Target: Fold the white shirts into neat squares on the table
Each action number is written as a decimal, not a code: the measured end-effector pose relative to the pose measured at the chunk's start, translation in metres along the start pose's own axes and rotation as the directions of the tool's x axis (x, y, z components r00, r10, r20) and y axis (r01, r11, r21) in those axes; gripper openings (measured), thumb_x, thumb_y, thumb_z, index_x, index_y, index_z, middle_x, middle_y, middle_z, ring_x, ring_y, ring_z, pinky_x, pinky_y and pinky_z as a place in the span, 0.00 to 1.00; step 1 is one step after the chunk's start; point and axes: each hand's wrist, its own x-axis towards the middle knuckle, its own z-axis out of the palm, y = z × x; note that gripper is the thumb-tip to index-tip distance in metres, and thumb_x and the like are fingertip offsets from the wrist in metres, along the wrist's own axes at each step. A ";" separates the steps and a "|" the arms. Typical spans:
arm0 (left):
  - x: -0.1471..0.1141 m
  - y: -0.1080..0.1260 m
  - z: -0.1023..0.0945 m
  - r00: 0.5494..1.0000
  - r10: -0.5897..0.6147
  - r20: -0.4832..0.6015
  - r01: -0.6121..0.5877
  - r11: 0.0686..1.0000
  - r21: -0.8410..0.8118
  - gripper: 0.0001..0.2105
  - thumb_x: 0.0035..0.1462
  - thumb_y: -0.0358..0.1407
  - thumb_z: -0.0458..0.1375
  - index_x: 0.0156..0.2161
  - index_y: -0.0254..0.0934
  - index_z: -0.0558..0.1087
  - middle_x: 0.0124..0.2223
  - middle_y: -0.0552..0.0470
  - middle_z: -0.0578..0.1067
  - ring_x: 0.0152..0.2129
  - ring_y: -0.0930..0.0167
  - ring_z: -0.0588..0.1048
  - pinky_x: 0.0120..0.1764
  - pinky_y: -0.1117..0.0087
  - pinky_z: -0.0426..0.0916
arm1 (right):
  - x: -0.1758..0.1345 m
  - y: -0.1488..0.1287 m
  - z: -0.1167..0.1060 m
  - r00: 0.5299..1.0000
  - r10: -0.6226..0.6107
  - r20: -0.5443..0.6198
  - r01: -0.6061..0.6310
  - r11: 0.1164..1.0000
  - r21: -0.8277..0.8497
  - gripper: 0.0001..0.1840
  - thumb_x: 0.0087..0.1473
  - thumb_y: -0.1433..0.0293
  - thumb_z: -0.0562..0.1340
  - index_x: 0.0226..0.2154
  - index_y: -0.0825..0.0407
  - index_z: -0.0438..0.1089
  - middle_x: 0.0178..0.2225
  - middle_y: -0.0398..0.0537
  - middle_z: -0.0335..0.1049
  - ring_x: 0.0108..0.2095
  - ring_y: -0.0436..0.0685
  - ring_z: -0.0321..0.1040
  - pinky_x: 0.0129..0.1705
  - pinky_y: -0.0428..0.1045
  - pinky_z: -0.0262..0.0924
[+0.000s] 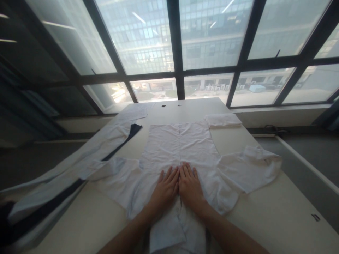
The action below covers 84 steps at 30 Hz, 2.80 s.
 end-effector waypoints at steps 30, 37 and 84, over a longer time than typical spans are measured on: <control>-0.062 -0.066 -0.030 0.920 -0.391 -0.034 0.392 0.913 0.114 0.25 0.72 0.43 0.42 0.70 0.42 0.59 0.72 0.44 0.56 0.69 0.53 0.52 0.64 0.42 0.52 | -0.032 0.133 -0.013 0.959 0.247 -0.140 -0.274 0.934 -0.228 0.35 0.68 0.58 0.44 0.70 0.58 0.51 0.73 0.57 0.42 0.72 0.63 0.38 0.70 0.63 0.34; -0.061 -0.066 -0.029 0.920 -0.389 -0.042 0.391 0.912 0.122 0.25 0.71 0.43 0.43 0.70 0.43 0.59 0.71 0.44 0.57 0.69 0.54 0.52 0.64 0.42 0.52 | -0.030 0.133 -0.016 0.957 0.266 -0.112 -0.284 0.937 -0.203 0.34 0.67 0.59 0.45 0.70 0.57 0.52 0.73 0.58 0.43 0.72 0.63 0.38 0.70 0.63 0.34; 0.031 0.002 -0.014 0.998 -0.054 0.042 0.058 0.994 -0.093 0.26 0.70 0.32 0.42 0.71 0.31 0.54 0.72 0.42 0.55 0.71 0.61 0.48 0.69 0.50 0.47 | 0.025 0.012 0.001 0.997 0.014 -0.070 -0.017 0.999 -0.038 0.30 0.70 0.67 0.45 0.69 0.59 0.54 0.72 0.58 0.46 0.72 0.63 0.37 0.70 0.64 0.34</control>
